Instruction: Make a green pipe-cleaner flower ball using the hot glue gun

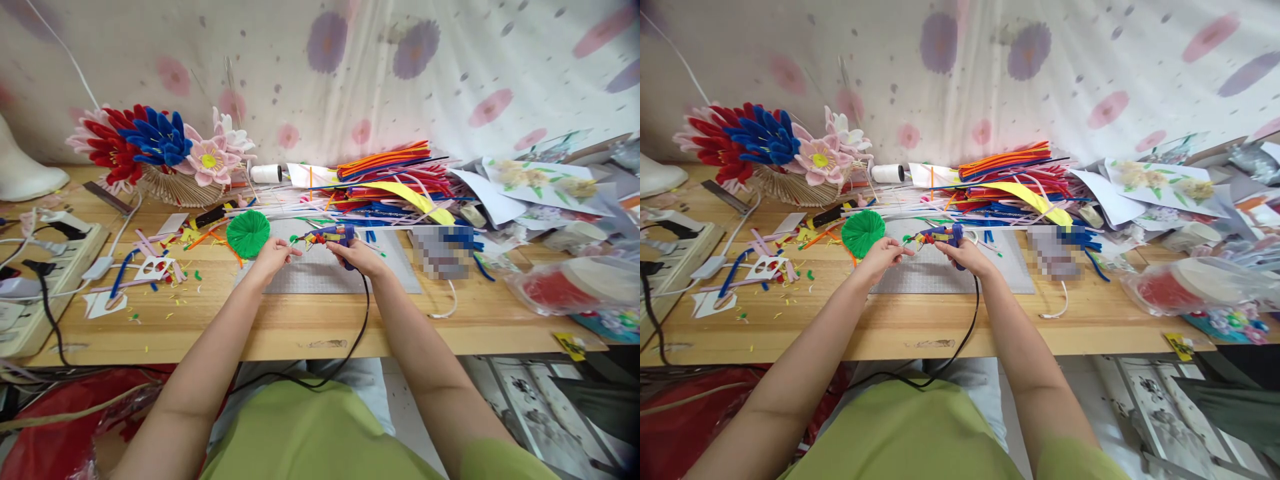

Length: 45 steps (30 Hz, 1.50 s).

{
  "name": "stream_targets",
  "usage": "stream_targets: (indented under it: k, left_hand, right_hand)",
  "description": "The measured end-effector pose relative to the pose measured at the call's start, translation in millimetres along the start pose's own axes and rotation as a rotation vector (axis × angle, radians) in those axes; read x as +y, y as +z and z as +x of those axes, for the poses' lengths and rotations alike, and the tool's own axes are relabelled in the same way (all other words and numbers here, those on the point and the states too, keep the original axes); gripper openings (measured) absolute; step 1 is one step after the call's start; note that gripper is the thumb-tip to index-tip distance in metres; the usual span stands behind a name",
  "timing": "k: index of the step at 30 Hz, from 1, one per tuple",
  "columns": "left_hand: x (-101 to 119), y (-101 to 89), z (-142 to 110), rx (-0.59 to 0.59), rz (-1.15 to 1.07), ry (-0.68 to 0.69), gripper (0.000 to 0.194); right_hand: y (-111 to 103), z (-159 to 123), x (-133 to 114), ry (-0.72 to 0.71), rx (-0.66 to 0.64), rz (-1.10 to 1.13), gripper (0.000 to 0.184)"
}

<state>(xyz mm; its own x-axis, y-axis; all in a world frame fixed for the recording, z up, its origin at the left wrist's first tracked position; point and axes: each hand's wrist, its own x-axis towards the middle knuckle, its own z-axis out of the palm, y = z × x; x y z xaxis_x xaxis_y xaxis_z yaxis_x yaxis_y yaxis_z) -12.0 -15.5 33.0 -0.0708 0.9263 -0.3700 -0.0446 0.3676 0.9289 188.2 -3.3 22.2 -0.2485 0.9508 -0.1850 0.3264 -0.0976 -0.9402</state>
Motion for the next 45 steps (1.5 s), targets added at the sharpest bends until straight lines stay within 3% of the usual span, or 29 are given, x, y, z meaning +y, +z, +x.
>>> stream_targets:
  k: [26, 32, 37, 41, 45]
  left_hand:
    - [-4.9, -2.0, 4.1, -0.01, 0.008, 0.03, 0.024]
    - [-5.0, -3.3, 3.6, -0.031, 0.009, 0.043, 0.022]
    - [-3.1, -4.1, 2.8, -0.068, -0.042, 0.034, 0.023]
    - [-1.6, -3.6, 2.7, -0.101, -0.102, -0.002, 0.025]
    - [-2.4, -2.0, 2.1, -0.125, -0.146, -0.006, 0.023]
  right_hand:
    - [0.1, -1.7, -2.8, -0.009, -0.003, -0.082, 0.04]
    - [-6.6, -4.5, -3.4, -0.052, -0.005, -0.009, 0.041]
    - [-27.2, -10.7, 5.0, -0.101, 0.164, 0.061, 0.043]
    - [-53.8, -16.0, 23.4, -0.107, 0.488, 0.075, 0.039]
    - [-77.5, -26.9, 48.7, -0.019, 0.792, 0.036, 0.037]
